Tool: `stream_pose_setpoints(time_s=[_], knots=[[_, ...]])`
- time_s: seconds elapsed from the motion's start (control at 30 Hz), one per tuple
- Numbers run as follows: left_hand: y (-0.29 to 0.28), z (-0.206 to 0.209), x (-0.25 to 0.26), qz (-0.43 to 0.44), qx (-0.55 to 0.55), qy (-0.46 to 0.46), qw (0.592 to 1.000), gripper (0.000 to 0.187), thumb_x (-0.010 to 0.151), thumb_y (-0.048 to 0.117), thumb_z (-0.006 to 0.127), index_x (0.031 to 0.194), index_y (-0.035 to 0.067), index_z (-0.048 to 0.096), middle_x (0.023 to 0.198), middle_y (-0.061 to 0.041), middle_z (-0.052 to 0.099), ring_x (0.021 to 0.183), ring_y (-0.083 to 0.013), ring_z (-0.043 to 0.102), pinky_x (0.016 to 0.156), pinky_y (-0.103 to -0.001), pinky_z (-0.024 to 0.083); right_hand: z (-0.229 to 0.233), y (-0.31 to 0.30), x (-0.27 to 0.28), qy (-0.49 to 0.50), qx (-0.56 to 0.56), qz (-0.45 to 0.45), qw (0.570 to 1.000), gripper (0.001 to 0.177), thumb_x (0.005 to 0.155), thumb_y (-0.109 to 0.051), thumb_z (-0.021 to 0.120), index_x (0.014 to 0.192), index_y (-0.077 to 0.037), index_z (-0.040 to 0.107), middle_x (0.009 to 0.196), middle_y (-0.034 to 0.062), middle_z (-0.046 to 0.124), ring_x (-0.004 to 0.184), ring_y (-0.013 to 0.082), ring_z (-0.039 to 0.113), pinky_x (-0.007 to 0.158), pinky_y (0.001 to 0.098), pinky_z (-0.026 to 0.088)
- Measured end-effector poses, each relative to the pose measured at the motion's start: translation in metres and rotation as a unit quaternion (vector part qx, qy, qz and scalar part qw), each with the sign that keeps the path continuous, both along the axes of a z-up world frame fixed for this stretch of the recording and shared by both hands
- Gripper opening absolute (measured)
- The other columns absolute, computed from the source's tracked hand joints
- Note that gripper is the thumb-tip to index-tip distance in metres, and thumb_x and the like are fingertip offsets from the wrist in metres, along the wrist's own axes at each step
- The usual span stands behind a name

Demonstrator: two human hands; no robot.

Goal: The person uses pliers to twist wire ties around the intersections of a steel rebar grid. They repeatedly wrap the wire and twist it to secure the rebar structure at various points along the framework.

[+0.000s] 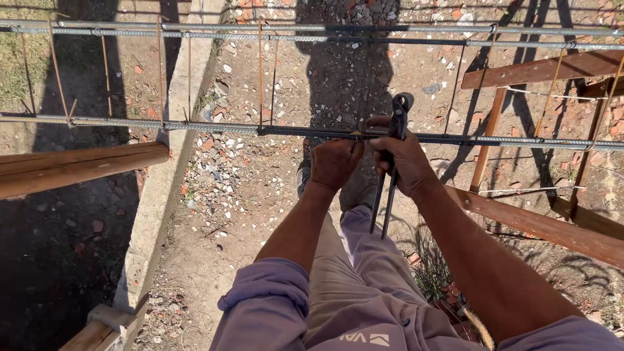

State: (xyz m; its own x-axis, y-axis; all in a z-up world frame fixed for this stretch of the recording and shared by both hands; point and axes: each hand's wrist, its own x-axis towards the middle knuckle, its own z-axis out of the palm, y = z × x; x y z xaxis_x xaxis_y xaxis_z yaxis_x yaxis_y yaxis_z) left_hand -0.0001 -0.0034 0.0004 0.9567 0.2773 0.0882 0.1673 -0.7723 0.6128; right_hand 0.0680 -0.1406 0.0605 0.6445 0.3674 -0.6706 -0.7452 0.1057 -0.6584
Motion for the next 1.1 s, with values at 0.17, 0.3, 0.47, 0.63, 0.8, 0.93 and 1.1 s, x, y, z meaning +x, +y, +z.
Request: stream_pose_setpoints(time_s=[0.17,0.3,0.47,0.63,0.8,0.93,1.1], knots=[[-0.002,-0.026,-0.006,0.008,-0.09,0.113,0.989,0.039,0.099,0.044,0.055,0.076,0.015,0.068,0.06,-0.013,0.063,0.063,-0.0378,0.069,0.05,-0.047,0.055,-0.006,-0.006,-0.01,-0.197,-0.108,0.129,0.966,0.036,0.083,-0.003,0.07,0.119,-0.011,0.069,0.062,0.0142,0.065,0.043,0.0164,0.056,0.042,0.0285,0.046],[0.005,-0.02,-0.015,0.001,-0.127,0.179,0.976,0.035,0.098,0.041,0.053,0.094,0.009,0.068,0.073,-0.02,0.066,0.078,-0.0473,0.069,0.059,-0.056,0.057,0.005,-0.005,-0.012,-0.232,-0.145,0.153,0.95,0.026,0.085,-0.012,0.069,0.111,-0.016,0.071,0.067,0.0088,0.069,0.057,0.0161,0.062,0.057,0.0303,0.049],[0.019,0.042,-0.011,-0.033,-0.135,0.296,0.945,0.042,0.091,0.031,0.045,0.126,0.017,0.064,0.104,-0.022,0.072,0.1,-0.0491,0.069,0.086,-0.058,0.055,0.016,-0.008,-0.018,-0.252,-0.162,0.159,0.941,0.023,0.088,-0.015,0.067,0.11,-0.011,0.07,0.071,0.0128,0.07,0.07,0.0239,0.069,0.069,0.0413,0.053],[0.025,0.103,0.022,-0.002,-0.257,0.415,0.873,0.047,0.072,0.024,0.067,0.117,0.012,0.065,0.079,-0.01,0.072,0.071,-0.0255,0.076,0.074,-0.04,0.059,0.004,-0.015,-0.03,-0.27,-0.163,0.151,0.937,0.021,0.088,-0.015,0.067,0.109,-0.013,0.069,0.07,0.0117,0.07,0.072,0.024,0.069,0.069,0.0385,0.052],[0.035,0.063,0.035,-0.012,-0.414,0.396,0.819,0.035,0.07,0.01,0.071,0.102,0.002,0.058,0.077,-0.017,0.062,0.066,-0.0317,0.073,0.059,-0.04,0.06,0.006,-0.012,-0.045,-0.243,-0.206,0.145,0.937,0.023,0.088,-0.018,0.068,0.111,-0.02,0.069,0.07,0.0066,0.071,0.074,0.0207,0.07,0.073,0.0361,0.054],[0.062,0.067,0.039,-0.098,-0.556,0.37,0.738,0.022,0.077,0.01,0.065,0.095,0.0,0.071,0.089,-0.018,0.064,0.083,-0.0287,0.07,0.076,-0.039,0.058,0.013,0.006,-0.048,-0.16,-0.207,0.065,0.963,0.025,0.084,-0.023,0.071,0.107,-0.012,0.068,0.073,0.0126,0.068,0.076,0.0234,0.065,0.076,0.0435,0.05],[0.084,0.082,0.045,-0.187,-0.642,0.413,0.619,0.046,0.066,0.005,0.057,0.111,0.002,0.067,0.101,-0.011,0.07,0.099,-0.0231,0.069,0.088,-0.031,0.052,0.028,0.028,-0.041,-0.119,-0.178,-0.051,0.976,0.005,0.081,-0.009,0.07,0.084,-0.01,0.067,0.059,0.0064,0.063,0.06,0.0143,0.061,0.061,0.0274,0.048]])
